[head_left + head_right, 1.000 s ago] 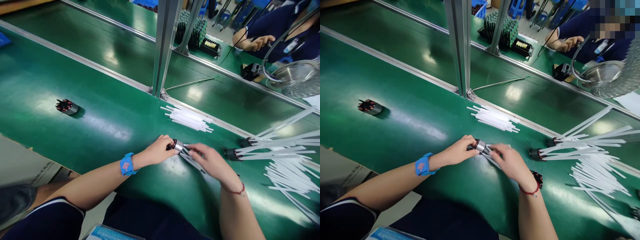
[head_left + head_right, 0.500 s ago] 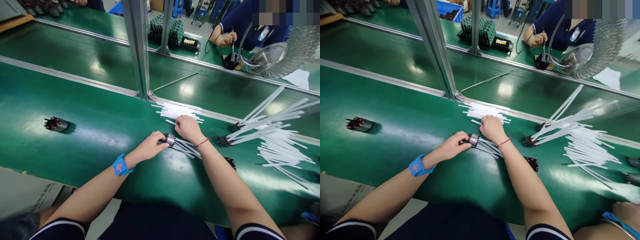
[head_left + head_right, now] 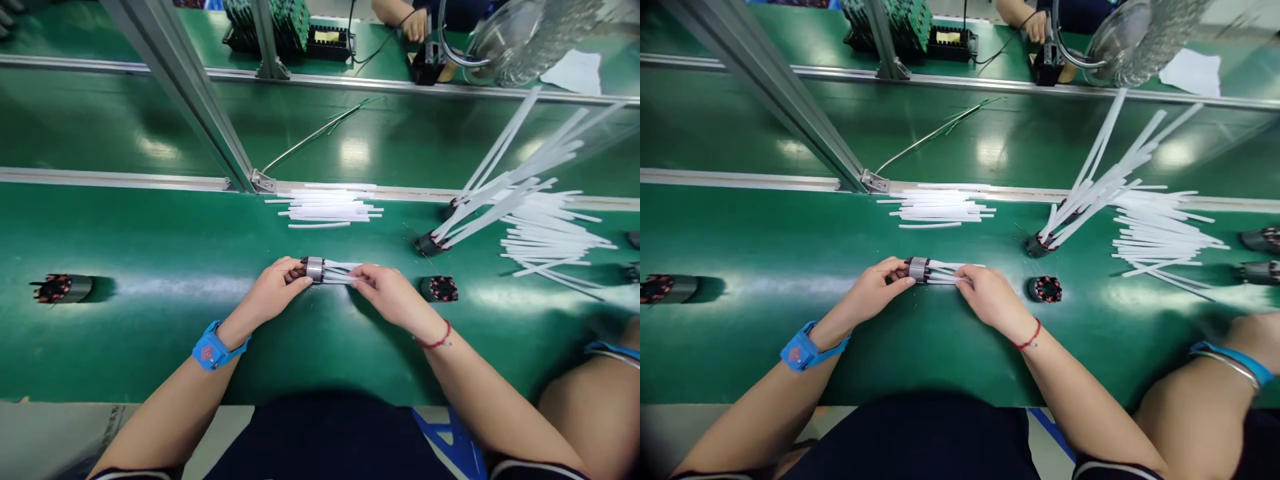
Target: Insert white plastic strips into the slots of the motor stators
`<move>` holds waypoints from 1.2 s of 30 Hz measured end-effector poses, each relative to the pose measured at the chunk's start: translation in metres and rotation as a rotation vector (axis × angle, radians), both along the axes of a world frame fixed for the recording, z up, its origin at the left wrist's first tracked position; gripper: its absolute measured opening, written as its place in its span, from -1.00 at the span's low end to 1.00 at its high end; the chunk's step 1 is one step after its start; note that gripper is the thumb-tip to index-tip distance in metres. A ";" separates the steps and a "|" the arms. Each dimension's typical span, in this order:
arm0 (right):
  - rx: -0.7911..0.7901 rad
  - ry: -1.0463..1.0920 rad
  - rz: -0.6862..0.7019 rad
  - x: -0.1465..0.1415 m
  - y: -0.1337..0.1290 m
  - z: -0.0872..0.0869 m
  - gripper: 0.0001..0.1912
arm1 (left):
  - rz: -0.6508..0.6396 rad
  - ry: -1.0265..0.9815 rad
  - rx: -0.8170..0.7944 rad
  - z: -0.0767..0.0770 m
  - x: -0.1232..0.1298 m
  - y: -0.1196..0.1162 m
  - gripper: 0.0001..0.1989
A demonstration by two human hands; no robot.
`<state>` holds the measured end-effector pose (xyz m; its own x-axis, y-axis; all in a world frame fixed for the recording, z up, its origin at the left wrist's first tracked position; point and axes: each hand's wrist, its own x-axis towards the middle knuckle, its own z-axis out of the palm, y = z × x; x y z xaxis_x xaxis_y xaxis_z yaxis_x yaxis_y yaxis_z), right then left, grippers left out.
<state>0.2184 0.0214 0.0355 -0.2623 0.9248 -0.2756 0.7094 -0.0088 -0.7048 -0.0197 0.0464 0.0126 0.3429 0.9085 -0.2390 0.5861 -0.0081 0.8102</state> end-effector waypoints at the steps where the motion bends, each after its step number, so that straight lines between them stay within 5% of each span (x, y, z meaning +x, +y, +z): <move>1: 0.005 0.022 -0.028 -0.006 0.002 -0.005 -0.81 | -0.006 0.010 0.007 0.001 0.000 0.000 -0.77; 9: -0.172 0.427 -0.107 -0.043 0.012 -0.027 -0.88 | -0.160 0.001 0.040 0.005 -0.005 0.006 -0.80; 22: -0.414 0.862 -0.274 -0.041 0.009 -0.037 -0.75 | -0.028 -0.139 0.414 0.003 0.008 -0.012 -0.83; 25: -0.364 0.812 -0.258 -0.040 0.009 -0.038 -0.75 | 0.014 -0.171 0.419 0.001 0.010 -0.014 -0.83; 30: -0.186 0.520 -0.235 -0.043 0.003 -0.042 -0.77 | 0.127 -0.214 0.123 -0.007 0.013 -0.012 -0.82; 36: 0.013 0.232 -0.107 -0.043 -0.003 -0.035 -0.85 | 0.062 -0.095 0.111 -0.006 0.018 -0.015 -0.92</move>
<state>0.1755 0.0181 0.0005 -0.2177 0.9537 -0.2076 0.5243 -0.0652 -0.8491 -0.0017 0.0315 0.0063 0.3014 0.9477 -0.1047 0.5088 -0.0669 0.8583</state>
